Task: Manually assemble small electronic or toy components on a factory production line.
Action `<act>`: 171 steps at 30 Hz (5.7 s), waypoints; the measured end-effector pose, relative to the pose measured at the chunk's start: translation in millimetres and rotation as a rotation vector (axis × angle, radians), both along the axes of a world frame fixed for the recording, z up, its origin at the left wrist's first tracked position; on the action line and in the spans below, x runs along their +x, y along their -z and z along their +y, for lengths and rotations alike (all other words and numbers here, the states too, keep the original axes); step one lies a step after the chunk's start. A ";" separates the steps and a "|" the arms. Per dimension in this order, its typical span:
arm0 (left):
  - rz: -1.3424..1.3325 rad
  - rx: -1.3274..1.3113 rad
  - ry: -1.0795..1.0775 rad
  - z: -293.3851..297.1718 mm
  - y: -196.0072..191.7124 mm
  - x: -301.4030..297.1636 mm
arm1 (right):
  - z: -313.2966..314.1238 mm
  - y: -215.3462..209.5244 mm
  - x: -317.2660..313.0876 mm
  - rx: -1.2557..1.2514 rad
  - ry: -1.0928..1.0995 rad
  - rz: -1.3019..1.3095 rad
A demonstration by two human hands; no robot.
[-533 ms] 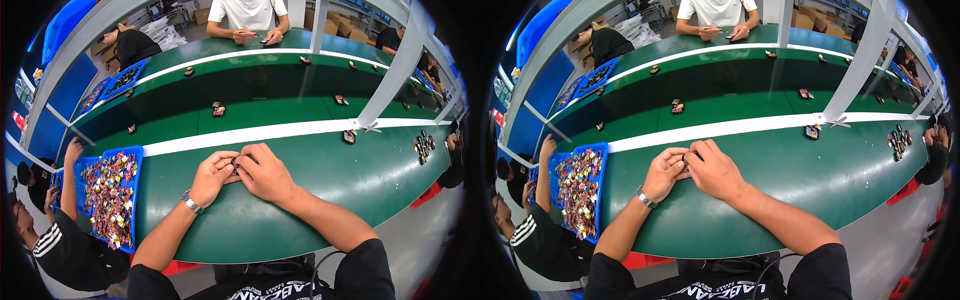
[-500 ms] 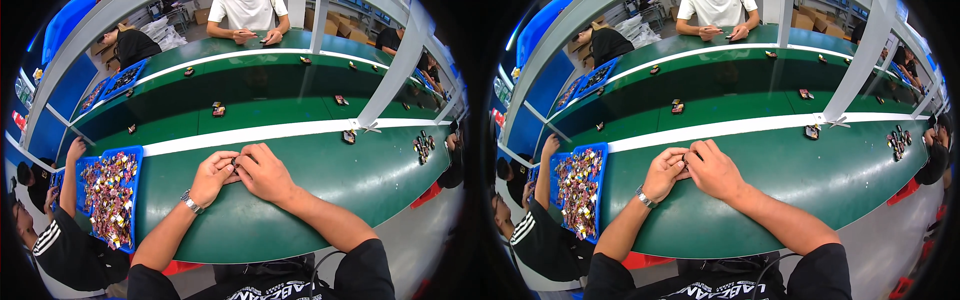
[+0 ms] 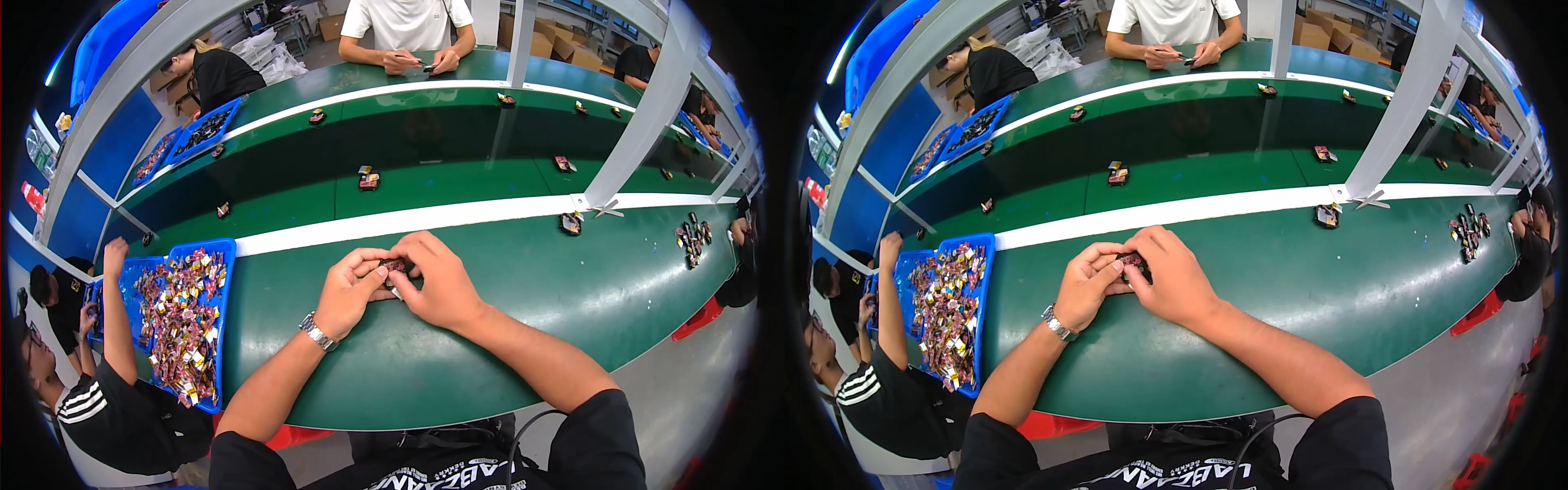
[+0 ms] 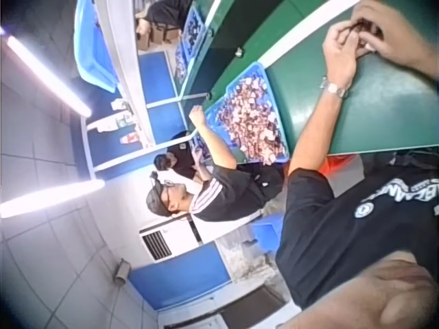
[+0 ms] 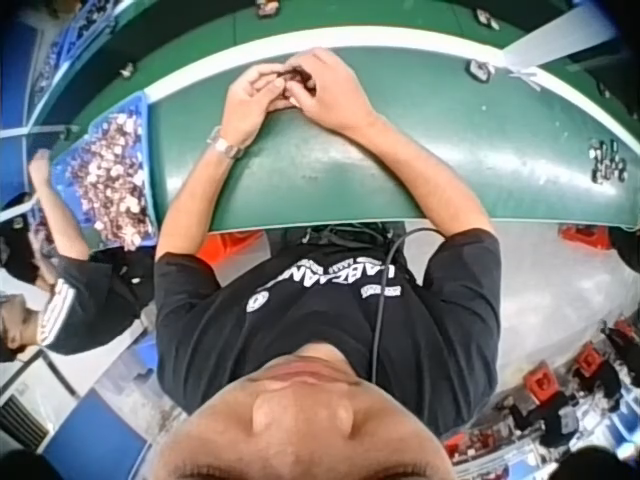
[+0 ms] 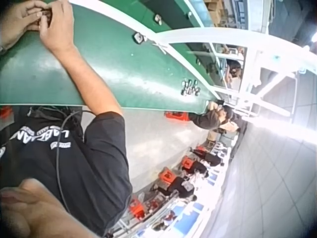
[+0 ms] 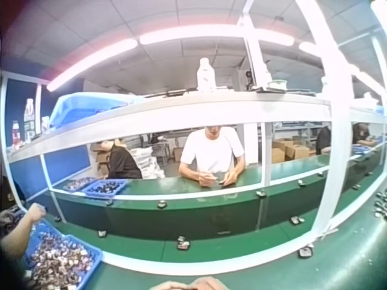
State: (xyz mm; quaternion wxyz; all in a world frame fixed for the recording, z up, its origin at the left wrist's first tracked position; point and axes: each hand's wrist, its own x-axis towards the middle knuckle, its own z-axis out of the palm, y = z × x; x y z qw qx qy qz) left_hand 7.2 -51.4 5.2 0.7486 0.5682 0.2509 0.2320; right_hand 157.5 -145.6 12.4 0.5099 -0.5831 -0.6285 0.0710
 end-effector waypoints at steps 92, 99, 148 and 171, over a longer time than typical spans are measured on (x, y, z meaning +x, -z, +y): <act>0.000 0.068 0.212 10.2 -0.8 -8.4 | -7.3 -2.2 14.1 -0.199 -0.245 0.039; -0.061 -0.007 0.153 10.6 -3.1 -5.9 | -5.7 3.4 4.1 -0.045 -0.009 -0.061; -0.203 0.003 0.084 9.0 9.4 -8.8 | -1.9 -3.8 -3.8 0.098 -0.032 -0.084; -0.225 -0.026 0.088 11.8 4.1 -9.2 | -0.1 -1.4 0.1 -0.015 -0.057 -0.031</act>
